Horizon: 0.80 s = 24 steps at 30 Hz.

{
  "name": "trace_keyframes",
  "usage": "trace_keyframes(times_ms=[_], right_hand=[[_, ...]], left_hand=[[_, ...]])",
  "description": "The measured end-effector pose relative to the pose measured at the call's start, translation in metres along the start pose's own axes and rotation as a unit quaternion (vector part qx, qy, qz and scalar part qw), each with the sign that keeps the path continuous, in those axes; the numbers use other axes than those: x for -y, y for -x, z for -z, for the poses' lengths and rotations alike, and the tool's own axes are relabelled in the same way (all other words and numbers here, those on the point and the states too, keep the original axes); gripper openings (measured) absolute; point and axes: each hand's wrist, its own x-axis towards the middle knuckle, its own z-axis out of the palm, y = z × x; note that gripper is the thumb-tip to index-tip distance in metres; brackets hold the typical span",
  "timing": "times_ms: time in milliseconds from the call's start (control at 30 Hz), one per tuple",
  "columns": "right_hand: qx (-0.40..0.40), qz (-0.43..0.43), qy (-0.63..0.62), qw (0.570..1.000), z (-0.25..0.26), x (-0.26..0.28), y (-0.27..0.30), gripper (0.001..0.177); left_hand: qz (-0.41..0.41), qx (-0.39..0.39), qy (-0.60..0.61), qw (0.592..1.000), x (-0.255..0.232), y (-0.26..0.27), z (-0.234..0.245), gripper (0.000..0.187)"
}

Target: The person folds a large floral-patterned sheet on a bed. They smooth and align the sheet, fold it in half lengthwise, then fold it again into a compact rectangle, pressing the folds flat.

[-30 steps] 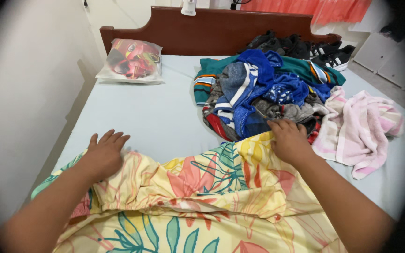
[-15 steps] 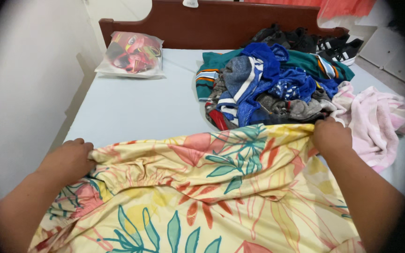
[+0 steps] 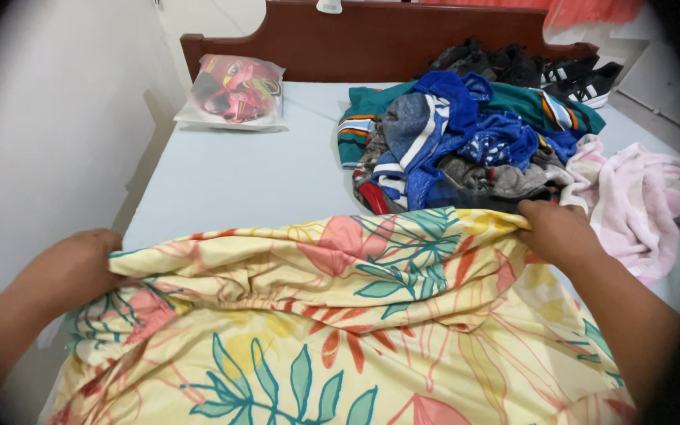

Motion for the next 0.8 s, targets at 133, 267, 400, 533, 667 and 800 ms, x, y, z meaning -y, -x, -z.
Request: trace_keyframes(times_ms=[133,267,400,533,667,800], right_hand=[[-0.104,0.038,-0.025,0.994,-0.011,-0.003,0.046,0.037],[-0.155,0.068,-0.037,0.985,-0.030,-0.008,0.103,0.033],[-0.162,0.057,-0.059,0.983,-0.038,-0.015,0.154,0.026],[-0.116,0.083,-0.067,0.988,-0.045,-0.019,0.197,0.039],[-0.135,0.119,-0.098,0.979,-0.058,-0.022,0.212,0.039],[0.121,0.069,-0.078,0.987,-0.085,-0.037,0.213,0.041]], left_hand=[[-0.062,-0.106,-0.049,0.991,0.012,0.050,-0.010,0.032],[-0.128,-0.130,-0.074,0.980,0.020,0.100,-0.042,0.042],[-0.198,-0.233,-0.031,0.952,0.031,0.143,-0.085,0.039],[-0.280,-0.303,-0.012,0.911,0.045,0.154,-0.128,0.036],[-0.276,-0.273,0.004,0.921,0.054,0.163,-0.146,0.036],[-0.183,-0.177,0.091,0.963,0.048,0.173,-0.130,0.037]])
